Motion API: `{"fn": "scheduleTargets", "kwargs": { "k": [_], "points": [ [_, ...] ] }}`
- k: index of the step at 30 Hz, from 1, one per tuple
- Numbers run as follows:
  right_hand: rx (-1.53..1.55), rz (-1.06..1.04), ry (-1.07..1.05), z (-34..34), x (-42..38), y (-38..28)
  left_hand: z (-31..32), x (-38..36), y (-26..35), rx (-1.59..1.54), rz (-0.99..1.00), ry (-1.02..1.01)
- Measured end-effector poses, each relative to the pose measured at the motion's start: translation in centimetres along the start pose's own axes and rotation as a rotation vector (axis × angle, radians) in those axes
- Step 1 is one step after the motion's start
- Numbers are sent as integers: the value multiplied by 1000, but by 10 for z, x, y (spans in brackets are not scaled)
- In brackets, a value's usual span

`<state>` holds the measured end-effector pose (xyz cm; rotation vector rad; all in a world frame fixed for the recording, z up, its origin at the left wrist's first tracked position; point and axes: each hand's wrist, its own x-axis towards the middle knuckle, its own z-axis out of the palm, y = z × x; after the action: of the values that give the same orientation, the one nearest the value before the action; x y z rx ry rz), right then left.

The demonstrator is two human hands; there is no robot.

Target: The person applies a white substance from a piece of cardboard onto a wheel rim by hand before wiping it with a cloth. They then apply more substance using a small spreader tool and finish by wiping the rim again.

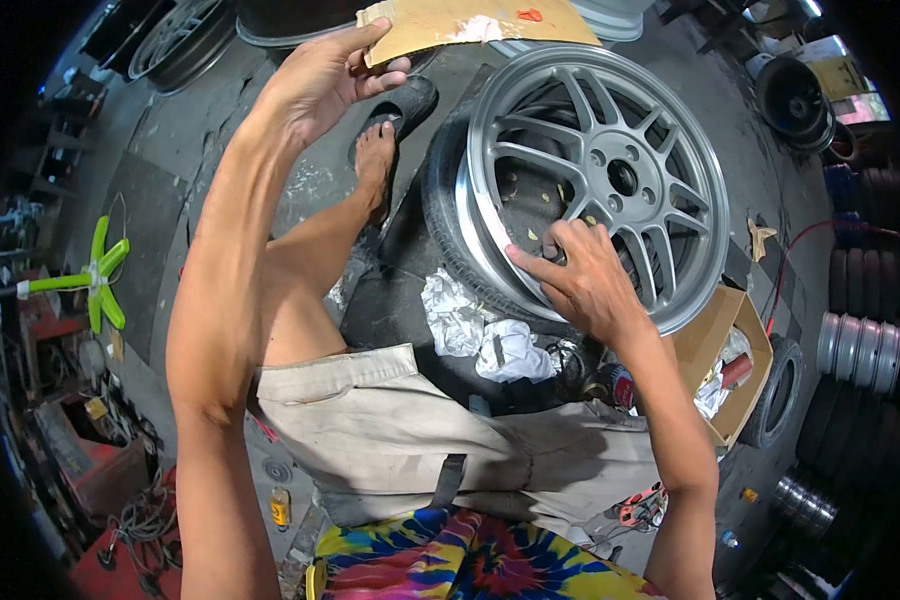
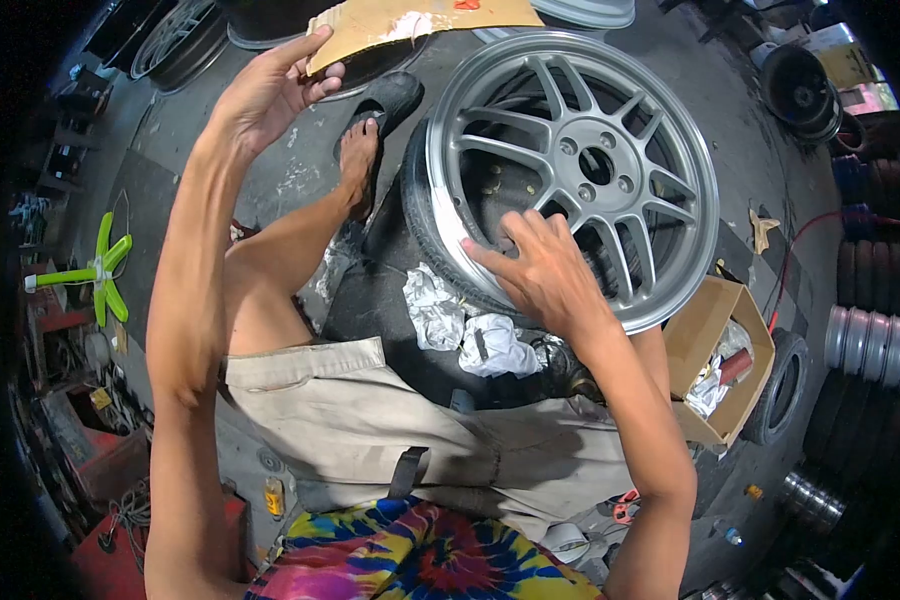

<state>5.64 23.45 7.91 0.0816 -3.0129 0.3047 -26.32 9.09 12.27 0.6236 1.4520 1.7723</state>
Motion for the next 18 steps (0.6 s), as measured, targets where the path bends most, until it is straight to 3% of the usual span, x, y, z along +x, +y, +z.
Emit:
{"fn": "scheduleTargets", "kwargs": {
  "k": [6,10,12,18],
  "points": [
    [22,33,-29,-22,-10,-7,0,4,0,30,-13,-51],
    [35,114,224,-46,1,-6,23,-7,2,103,-65,-103],
    [4,120,464,-65,11,-5,32,-10,3,145,-84,-141],
    [-77,111,570,-77,41,-2,44,-14,2,179,-107,-187]
  ]
}}
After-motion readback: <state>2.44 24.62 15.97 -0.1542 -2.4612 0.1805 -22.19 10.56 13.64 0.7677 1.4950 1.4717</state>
